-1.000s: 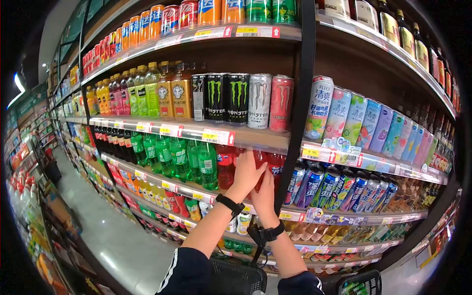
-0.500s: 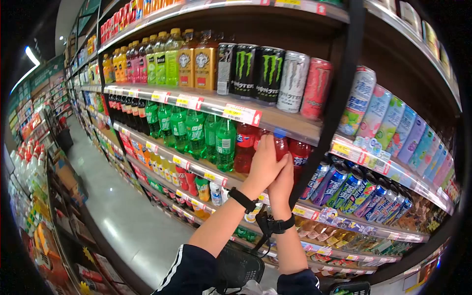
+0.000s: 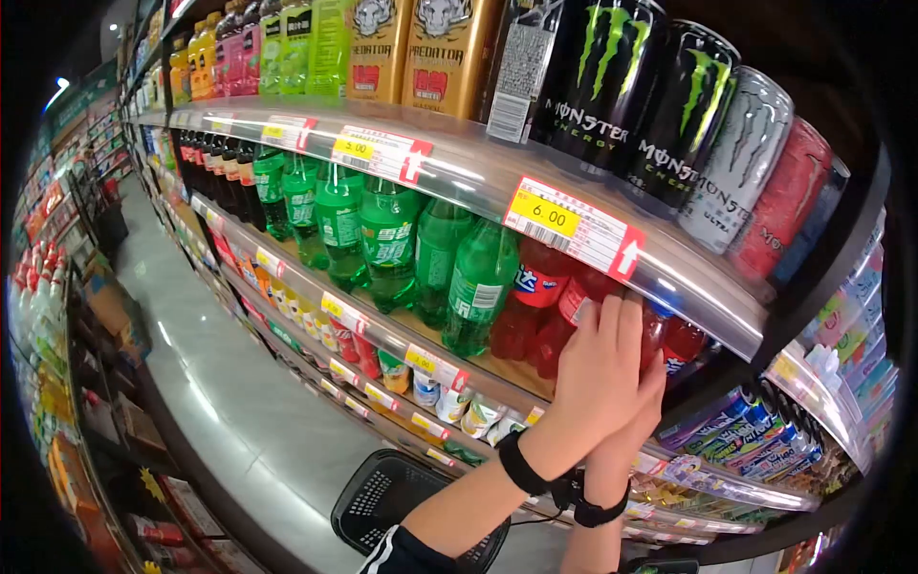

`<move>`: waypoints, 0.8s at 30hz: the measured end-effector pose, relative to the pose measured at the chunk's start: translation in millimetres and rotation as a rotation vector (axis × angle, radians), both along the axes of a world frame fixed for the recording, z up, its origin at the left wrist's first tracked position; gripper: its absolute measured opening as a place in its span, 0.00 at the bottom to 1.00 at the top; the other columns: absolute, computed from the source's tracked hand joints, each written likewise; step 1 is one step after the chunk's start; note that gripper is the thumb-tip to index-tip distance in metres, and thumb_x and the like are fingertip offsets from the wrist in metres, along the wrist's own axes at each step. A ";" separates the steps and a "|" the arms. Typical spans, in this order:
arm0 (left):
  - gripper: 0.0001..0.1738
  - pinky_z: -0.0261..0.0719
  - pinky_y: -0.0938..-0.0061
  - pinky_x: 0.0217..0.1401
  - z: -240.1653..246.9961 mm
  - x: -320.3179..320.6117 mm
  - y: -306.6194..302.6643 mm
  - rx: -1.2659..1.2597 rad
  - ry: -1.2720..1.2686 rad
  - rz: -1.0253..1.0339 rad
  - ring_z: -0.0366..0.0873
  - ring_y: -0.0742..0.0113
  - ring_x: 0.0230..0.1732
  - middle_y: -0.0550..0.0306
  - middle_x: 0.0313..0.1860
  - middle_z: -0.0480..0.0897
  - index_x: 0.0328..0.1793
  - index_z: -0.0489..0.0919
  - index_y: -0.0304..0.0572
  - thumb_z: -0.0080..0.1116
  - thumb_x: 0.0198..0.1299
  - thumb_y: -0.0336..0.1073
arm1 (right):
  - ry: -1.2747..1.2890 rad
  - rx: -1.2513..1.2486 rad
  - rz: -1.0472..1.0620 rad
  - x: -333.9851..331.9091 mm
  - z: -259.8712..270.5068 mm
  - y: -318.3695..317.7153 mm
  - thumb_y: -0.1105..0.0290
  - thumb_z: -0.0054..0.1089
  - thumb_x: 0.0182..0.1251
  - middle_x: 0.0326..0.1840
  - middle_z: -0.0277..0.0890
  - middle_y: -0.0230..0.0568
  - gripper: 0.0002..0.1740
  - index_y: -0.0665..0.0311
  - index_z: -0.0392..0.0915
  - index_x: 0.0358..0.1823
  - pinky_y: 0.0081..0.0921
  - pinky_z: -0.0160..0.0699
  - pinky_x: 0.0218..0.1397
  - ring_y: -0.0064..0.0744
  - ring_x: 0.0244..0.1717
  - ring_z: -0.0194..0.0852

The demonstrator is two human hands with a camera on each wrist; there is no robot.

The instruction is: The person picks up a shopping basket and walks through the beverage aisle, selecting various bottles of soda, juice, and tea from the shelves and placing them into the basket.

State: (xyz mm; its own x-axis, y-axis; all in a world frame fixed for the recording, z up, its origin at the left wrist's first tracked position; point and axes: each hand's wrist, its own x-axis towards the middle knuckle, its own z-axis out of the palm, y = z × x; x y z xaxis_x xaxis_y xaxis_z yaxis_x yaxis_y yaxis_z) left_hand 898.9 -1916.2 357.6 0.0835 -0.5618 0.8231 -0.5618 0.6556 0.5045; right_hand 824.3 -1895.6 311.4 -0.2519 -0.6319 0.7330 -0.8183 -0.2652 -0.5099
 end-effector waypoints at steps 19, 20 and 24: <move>0.36 0.64 0.51 0.54 4.6 5.7 -7.4 0.028 -0.034 -0.070 0.65 0.36 0.48 0.32 0.49 0.67 0.58 0.61 0.23 0.62 0.50 0.40 | 0.137 0.019 -0.050 2.8 15.8 -1.4 0.68 0.57 0.57 0.49 0.71 0.57 0.29 0.74 0.64 0.59 0.35 0.79 0.34 0.53 0.38 0.78; 0.35 0.65 0.51 0.54 5.0 6.5 -7.4 0.026 -0.049 -0.068 0.65 0.36 0.48 0.32 0.49 0.67 0.58 0.61 0.24 0.62 0.50 0.40 | 0.164 0.009 -0.062 3.7 17.6 -0.1 0.68 0.57 0.57 0.49 0.71 0.57 0.29 0.73 0.64 0.59 0.34 0.79 0.33 0.53 0.38 0.78; 0.33 0.64 0.51 0.53 4.4 11.4 -2.7 0.060 -0.079 -0.048 0.65 0.37 0.47 0.32 0.48 0.67 0.55 0.61 0.25 0.62 0.51 0.40 | 0.216 0.029 -0.084 8.6 23.4 5.0 0.70 0.55 0.58 0.49 0.72 0.53 0.27 0.73 0.64 0.59 0.33 0.79 0.31 0.50 0.35 0.79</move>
